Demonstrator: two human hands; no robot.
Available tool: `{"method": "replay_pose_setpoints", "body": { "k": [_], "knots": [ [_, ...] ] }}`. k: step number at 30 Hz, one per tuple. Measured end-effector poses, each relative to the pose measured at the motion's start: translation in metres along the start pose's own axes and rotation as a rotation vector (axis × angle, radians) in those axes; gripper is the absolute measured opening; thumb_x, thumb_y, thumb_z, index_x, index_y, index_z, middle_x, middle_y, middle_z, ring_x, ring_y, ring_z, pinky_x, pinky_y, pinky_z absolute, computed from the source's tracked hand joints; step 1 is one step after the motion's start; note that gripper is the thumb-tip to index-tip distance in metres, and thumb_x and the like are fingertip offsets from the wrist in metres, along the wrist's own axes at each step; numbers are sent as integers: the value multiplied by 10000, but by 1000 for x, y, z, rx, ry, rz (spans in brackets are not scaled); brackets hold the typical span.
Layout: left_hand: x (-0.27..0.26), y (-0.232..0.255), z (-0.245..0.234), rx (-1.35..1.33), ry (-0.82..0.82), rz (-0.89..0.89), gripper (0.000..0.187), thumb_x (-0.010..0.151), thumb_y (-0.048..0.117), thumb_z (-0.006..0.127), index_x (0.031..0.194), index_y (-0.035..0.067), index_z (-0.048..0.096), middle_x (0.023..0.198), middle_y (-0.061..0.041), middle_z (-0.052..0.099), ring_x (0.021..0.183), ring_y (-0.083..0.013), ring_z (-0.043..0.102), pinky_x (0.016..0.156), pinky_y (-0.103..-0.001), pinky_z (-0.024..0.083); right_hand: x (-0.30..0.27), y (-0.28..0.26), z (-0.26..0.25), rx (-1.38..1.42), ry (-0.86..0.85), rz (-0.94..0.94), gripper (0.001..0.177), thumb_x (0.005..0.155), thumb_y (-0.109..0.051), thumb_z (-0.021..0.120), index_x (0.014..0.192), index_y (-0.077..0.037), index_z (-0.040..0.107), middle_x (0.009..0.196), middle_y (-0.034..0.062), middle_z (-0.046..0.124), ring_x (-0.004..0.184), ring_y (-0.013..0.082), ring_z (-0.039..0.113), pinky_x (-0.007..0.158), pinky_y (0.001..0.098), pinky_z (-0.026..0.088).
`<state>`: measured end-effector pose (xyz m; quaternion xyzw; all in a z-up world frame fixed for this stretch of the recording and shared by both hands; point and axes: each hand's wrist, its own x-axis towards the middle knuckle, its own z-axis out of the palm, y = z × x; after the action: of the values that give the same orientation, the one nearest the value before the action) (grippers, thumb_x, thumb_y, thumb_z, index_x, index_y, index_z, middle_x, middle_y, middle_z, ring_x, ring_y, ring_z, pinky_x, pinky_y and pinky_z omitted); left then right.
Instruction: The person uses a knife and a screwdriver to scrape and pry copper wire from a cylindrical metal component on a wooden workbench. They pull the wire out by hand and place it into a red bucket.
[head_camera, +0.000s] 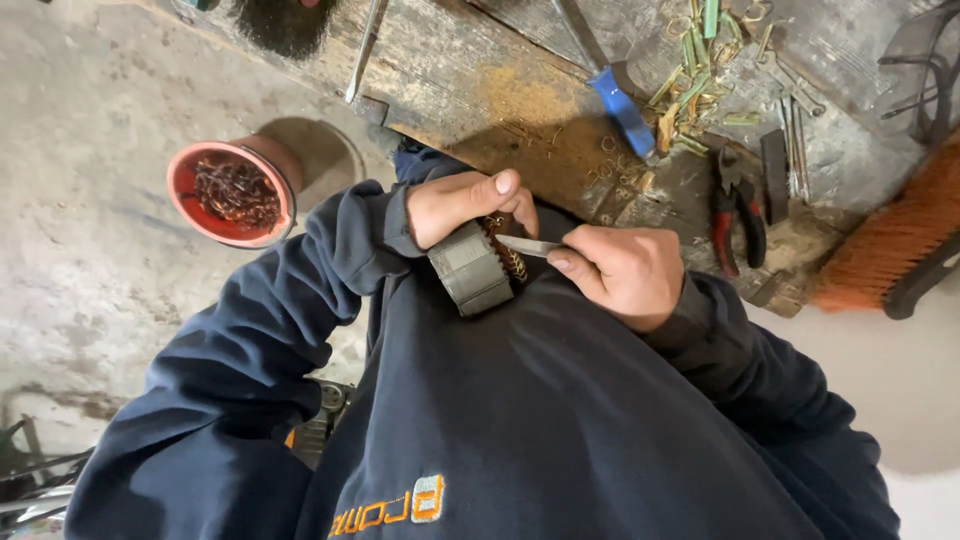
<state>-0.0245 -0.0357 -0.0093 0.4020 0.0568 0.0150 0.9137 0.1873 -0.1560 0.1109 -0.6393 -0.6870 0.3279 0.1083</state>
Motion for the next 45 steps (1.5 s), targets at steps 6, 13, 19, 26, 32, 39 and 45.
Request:
{"method": "replay_pose_setpoints", "body": {
  "k": [6,13,19,26,32,39,45],
  "knots": [
    [1,0,-1,19,63,62,775,1102,620,308,1062,-42,708,1046,-118,706,986,-208,651,939,-334,507,-4,-1,1,-97,33,12,216,972,-287,737,881,-97,689,677,99,640,577,311,634,540,434,462],
    [-15,-3,7,-35,236,9,746,1090,634,335,1062,-20,693,996,-82,680,949,-166,626,905,-317,495,0,2,9,22,41,62,189,995,-276,709,941,-96,690,695,115,631,604,318,640,544,429,464],
    [-18,-3,5,-15,250,9,759,1077,659,338,1061,-10,695,948,-59,688,889,-140,628,852,-293,497,-1,11,10,84,35,-13,206,991,-295,708,924,-102,681,699,119,632,620,324,644,560,434,470],
    [-18,3,10,-58,269,5,723,1078,649,388,1161,-13,667,948,-43,659,872,-116,589,823,-274,474,-3,15,16,169,11,99,192,999,-303,689,973,-114,706,698,117,631,575,305,632,526,404,460],
    [-21,9,15,-87,291,26,733,1082,622,441,1371,-27,626,936,-34,626,899,-120,573,858,-270,462,-11,17,14,132,-14,172,200,1001,-319,666,999,-126,719,708,109,650,606,318,652,530,415,465],
    [-15,21,15,18,186,64,769,1079,648,408,1362,-40,603,1229,-98,671,1132,-164,619,1024,-301,474,-3,14,13,151,-66,119,238,1004,-358,667,924,-137,701,711,105,655,642,330,660,550,430,477],
    [-13,25,13,-60,99,34,794,1072,668,399,1362,-44,598,1227,-108,674,1150,-174,630,1041,-318,488,5,6,8,117,-49,73,248,996,-366,666,925,-132,706,683,100,645,592,320,653,531,430,468]
  ]
}}
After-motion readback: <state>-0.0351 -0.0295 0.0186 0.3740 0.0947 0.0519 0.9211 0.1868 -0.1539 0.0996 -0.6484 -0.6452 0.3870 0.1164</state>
